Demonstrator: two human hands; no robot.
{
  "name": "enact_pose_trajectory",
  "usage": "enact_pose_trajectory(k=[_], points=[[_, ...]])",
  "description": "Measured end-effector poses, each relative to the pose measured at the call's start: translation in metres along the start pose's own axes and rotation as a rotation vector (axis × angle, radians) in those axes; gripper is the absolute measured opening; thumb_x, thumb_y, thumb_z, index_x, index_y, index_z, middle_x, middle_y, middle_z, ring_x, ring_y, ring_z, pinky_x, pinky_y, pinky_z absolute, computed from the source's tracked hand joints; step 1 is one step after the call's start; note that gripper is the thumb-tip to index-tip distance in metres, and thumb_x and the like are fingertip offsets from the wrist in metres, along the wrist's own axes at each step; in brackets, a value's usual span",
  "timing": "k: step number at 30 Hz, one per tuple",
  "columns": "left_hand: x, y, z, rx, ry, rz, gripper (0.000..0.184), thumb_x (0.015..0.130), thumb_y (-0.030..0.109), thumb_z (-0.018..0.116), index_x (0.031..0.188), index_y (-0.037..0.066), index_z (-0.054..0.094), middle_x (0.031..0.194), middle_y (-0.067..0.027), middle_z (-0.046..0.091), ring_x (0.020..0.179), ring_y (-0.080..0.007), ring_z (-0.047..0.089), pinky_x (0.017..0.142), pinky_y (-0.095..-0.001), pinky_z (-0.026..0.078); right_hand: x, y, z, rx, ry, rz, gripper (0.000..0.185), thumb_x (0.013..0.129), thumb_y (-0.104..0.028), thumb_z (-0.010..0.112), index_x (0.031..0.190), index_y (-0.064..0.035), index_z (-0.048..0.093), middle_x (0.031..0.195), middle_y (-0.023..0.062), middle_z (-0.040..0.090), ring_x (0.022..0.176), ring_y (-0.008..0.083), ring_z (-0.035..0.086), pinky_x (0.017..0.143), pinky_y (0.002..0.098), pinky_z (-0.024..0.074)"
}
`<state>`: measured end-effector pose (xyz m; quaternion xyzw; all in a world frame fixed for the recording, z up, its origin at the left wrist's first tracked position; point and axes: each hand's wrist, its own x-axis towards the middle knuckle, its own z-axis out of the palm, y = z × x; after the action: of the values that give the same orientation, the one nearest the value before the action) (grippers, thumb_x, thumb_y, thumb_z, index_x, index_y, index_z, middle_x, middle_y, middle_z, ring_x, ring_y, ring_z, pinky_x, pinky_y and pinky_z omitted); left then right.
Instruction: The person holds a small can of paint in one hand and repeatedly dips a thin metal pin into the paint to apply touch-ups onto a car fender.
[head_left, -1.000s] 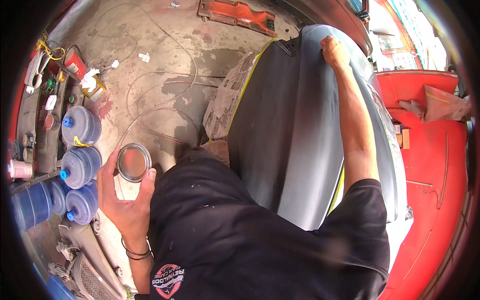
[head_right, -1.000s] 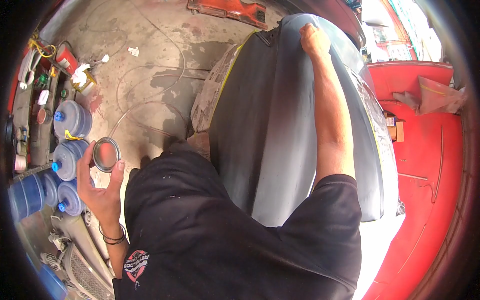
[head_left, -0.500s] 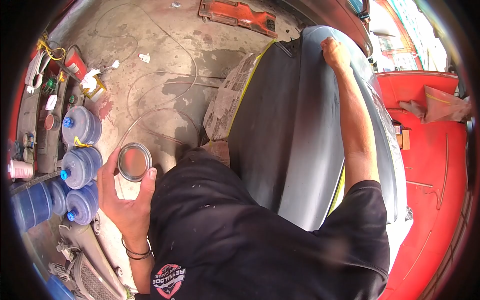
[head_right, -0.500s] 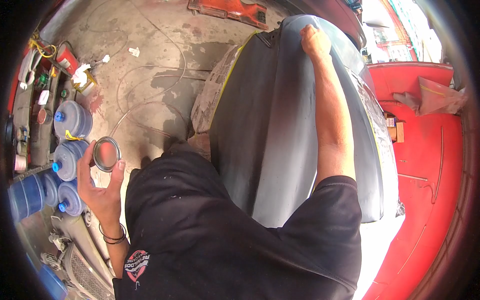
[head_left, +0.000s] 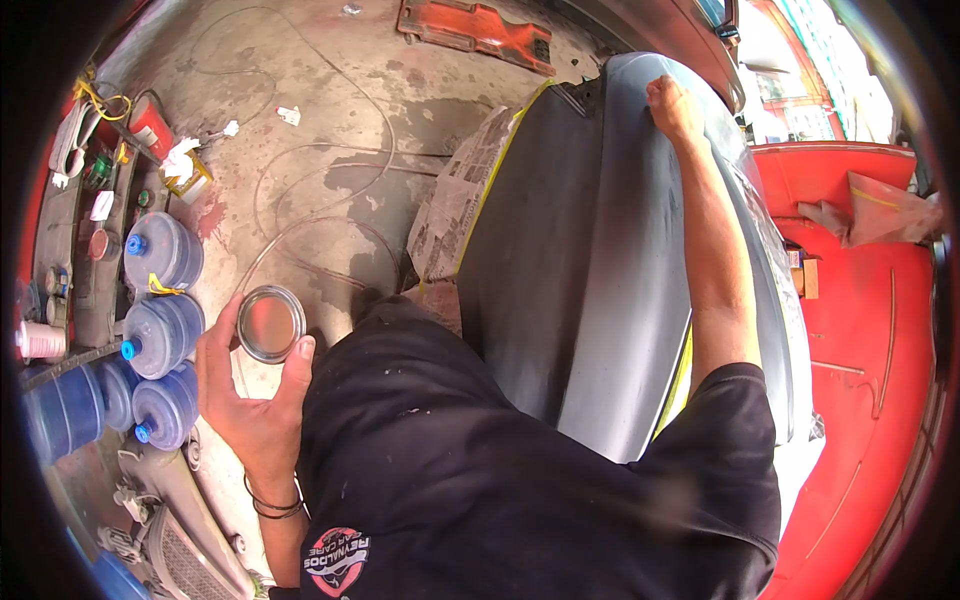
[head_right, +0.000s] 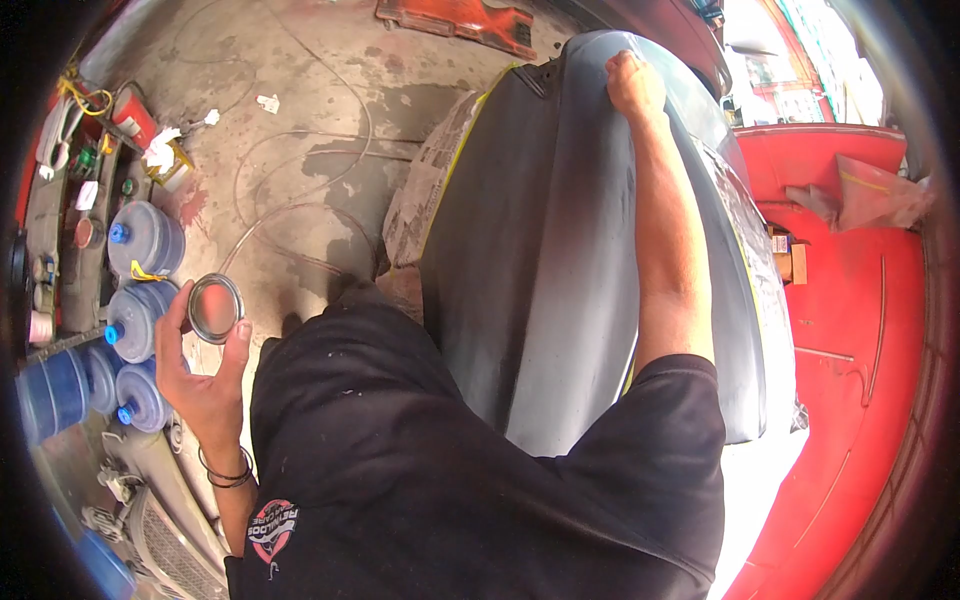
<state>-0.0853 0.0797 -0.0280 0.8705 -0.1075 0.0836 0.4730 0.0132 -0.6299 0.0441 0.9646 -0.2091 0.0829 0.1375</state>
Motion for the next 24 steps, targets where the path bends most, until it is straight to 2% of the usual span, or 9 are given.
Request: enact_pose_trajectory(k=[5, 9, 10, 12, 16, 17, 18, 21, 24], points=[[0.003, -0.001, 0.001, -0.015, -0.006, 0.013, 0.072, 0.083, 0.012, 0.102, 0.149, -0.002, 0.076, 0.124, -0.0129, 0.079, 0.111, -0.0296, 0.073, 0.103, -0.0429, 0.058, 0.002, 0.001, 0.001, -0.013, 0.022, 0.003, 0.024, 0.115, -0.030, 0.068, 0.123, -0.0122, 0.082, 0.118, 0.0206, 0.088, 0.117, 0.0444, 0.082, 0.105, 0.0567, 0.0628], [0.006, -0.005, 0.003, -0.034, -0.030, 0.019, 0.072, 0.082, 0.011, 0.102, 0.148, -0.001, 0.076, 0.126, -0.0134, 0.079, 0.113, -0.0310, 0.074, 0.104, -0.0437, 0.058, -0.021, -0.040, -0.005, -0.001, 0.193, 0.028, 0.027, 0.115, -0.037, 0.069, 0.123, -0.0149, 0.081, 0.114, 0.0204, 0.088, 0.114, 0.0443, 0.083, 0.102, 0.0578, 0.0645], [0.008, -0.006, 0.006, -0.044, -0.037, 0.025, 0.072, 0.082, 0.011, 0.102, 0.148, -0.001, 0.075, 0.126, -0.0136, 0.079, 0.114, -0.0316, 0.075, 0.105, -0.0441, 0.058, -0.039, -0.082, -0.018, 0.081, 0.165, 0.140, 0.023, 0.112, -0.035, 0.073, 0.121, -0.0153, 0.081, 0.110, 0.0201, 0.088, 0.111, 0.0446, 0.084, 0.100, 0.0577, 0.0651], [0.012, -0.006, 0.013, -0.049, -0.069, 0.045, 0.072, 0.082, 0.010, 0.101, 0.149, 0.001, 0.075, 0.126, -0.0137, 0.079, 0.115, -0.0331, 0.074, 0.107, -0.0454, 0.057, -0.086, -0.145, -0.031, 0.233, 0.135, 0.004, 0.016, 0.108, -0.026, 0.078, 0.119, -0.0153, 0.081, 0.108, 0.0168, 0.088, 0.106, 0.0431, 0.085, 0.098, 0.0570, 0.0655], [0.018, -0.008, 0.030, -0.072, -0.132, 0.126, 0.072, 0.081, 0.016, 0.104, 0.146, 0.005, 0.076, 0.122, -0.0133, 0.079, 0.116, -0.0368, 0.073, 0.110, -0.0512, 0.054, -0.177, -0.250, -0.068, 0.574, -0.016, -0.161, 0.011, 0.111, -0.023, 0.078, 0.116, -0.0134, 0.079, 0.103, 0.0169, 0.086, 0.099, 0.0412, 0.083, 0.090, 0.0551, 0.0650], [0.019, -0.007, 0.033, -0.067, -0.144, 0.167, 0.072, 0.080, 0.017, 0.104, 0.145, 0.005, 0.076, 0.121, -0.0131, 0.079, 0.116, -0.0371, 0.073, 0.110, -0.0521, 0.054, -0.194, -0.265, -0.083, 0.614, -0.036, -0.183, 0.009, 0.111, -0.021, 0.079, 0.114, -0.0131, 0.079, 0.103, 0.0149, 0.086, 0.099, 0.0397, 0.083, 0.088, 0.0543, 0.0648], [0.020, -0.007, 0.033, -0.044, -0.171, 0.212, 0.068, 0.084, 0.010, 0.102, 0.146, 0.003, 0.076, 0.126, -0.0130, 0.080, 0.117, -0.0327, 0.075, 0.108, -0.0455, 0.057, -0.208, -0.277, -0.094, 0.634, -0.031, -0.203, 0.009, 0.110, -0.020, 0.079, 0.114, -0.0122, 0.079, 0.103, 0.0140, 0.086, 0.099, 0.0389, 0.083, 0.088, 0.0530, 0.0648], [0.022, -0.005, 0.042, -0.124, -0.221, 0.263, 0.068, 0.083, 0.012, 0.103, 0.145, 0.004, 0.077, 0.124, -0.0123, 0.080, 0.117, -0.0336, 0.074, 0.108, -0.0470, 0.056, -0.243, -0.295, -0.128, 0.685, -0.031, -0.198, 0.008, 0.109, -0.017, 0.080, 0.112, -0.0098, 0.078, 0.104, 0.0125, 0.086, 0.101, 0.0372, 0.083, 0.087, 0.0507, 0.0646], [0.024, -0.003, 0.052, -0.157, -0.203, 0.369, 0.068, 0.081, 0.016, 0.104, 0.143, 0.006, 0.078, 0.117, -0.0085, 0.080, 0.106, -0.0306, 0.073, 0.103, -0.0462, 0.056, -0.267, -0.303, -0.154, 0.677, 0.007, -0.205, 0.009, 0.107, -0.016, 0.081, 0.110, -0.0084, 0.078, 0.104, 0.0117, 0.085, 0.101, 0.0363, 0.083, 0.086, 0.0498, 0.0643]])
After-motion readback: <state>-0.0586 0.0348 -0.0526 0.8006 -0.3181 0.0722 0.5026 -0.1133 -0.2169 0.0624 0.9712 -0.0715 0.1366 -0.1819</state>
